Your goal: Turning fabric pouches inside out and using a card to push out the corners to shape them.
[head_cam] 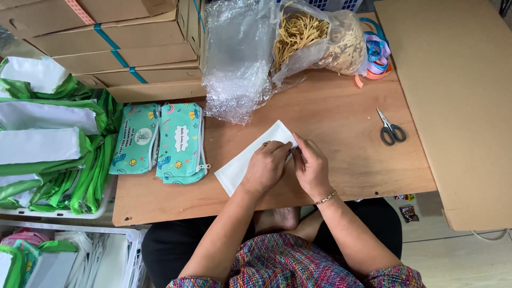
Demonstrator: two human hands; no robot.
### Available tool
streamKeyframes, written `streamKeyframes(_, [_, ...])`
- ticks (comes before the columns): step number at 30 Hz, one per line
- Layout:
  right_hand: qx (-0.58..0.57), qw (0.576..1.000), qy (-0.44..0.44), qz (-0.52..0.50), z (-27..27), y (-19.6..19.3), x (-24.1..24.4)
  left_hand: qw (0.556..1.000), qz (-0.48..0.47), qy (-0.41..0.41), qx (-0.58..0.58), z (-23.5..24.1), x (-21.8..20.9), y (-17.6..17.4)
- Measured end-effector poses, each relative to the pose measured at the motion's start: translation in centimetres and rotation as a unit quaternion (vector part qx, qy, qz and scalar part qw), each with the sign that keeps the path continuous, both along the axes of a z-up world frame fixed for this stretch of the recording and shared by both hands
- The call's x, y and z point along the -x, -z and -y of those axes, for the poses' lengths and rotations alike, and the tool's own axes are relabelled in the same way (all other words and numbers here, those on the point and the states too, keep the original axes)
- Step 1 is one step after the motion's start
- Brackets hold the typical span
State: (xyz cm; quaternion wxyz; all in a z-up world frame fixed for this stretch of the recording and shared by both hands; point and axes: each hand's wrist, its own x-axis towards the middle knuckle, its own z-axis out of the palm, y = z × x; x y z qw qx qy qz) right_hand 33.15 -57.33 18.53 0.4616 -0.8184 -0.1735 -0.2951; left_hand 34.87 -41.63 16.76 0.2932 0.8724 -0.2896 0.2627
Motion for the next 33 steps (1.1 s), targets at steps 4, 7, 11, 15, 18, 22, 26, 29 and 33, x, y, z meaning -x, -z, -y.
streamKeyframes(4, [0.017, 1.000, 0.001, 0.021, -0.2, 0.3, 0.8, 0.999, 0.020, -0.032, -0.008, -0.2, 1.4, 1.1])
streamKeyframes(7, [-0.021, 0.999, -0.018, -0.018, -0.6, -0.9, 1.6, 0.999, 0.036, -0.037, -0.018, -0.6, 1.7, 2.4])
streamKeyframes(11, [-0.075, 0.994, -0.026, -0.073, -1.0, -0.6, 2.5, 0.998, 0.041, -0.046, -0.015, -0.4, 2.2, 1.2])
streamKeyframes(15, [-0.066, 0.994, -0.051, -0.077, -1.7, -0.8, 3.3, 0.998, 0.026, -0.051, 0.031, 0.0, 2.1, 1.5])
streamKeyframes(18, [-0.039, 0.997, -0.042, -0.045, -2.0, -2.4, 3.3, 0.998, 0.011, -0.039, 0.058, -0.2, 2.5, -1.0])
streamKeyframes(22, [-0.022, 0.999, -0.016, -0.020, -1.7, -1.7, 2.6, 0.998, 0.005, -0.034, 0.056, -0.1, 2.8, -2.7])
streamKeyframes(26, [0.004, 0.999, 0.033, 0.008, -0.9, -0.4, 1.5, 0.998, 0.051, -0.041, -0.007, 0.4, 2.8, -3.9])
streamKeyframes(29, [0.014, 0.998, 0.037, 0.046, -0.6, -1.0, 1.3, 0.997, 0.058, -0.044, -0.020, 1.0, 2.7, -3.4])
streamKeyframes(33, [0.032, 0.995, 0.025, 0.088, -0.1, -1.9, 1.2, 0.998, 0.032, -0.059, 0.002, 1.0, 3.0, -4.0])
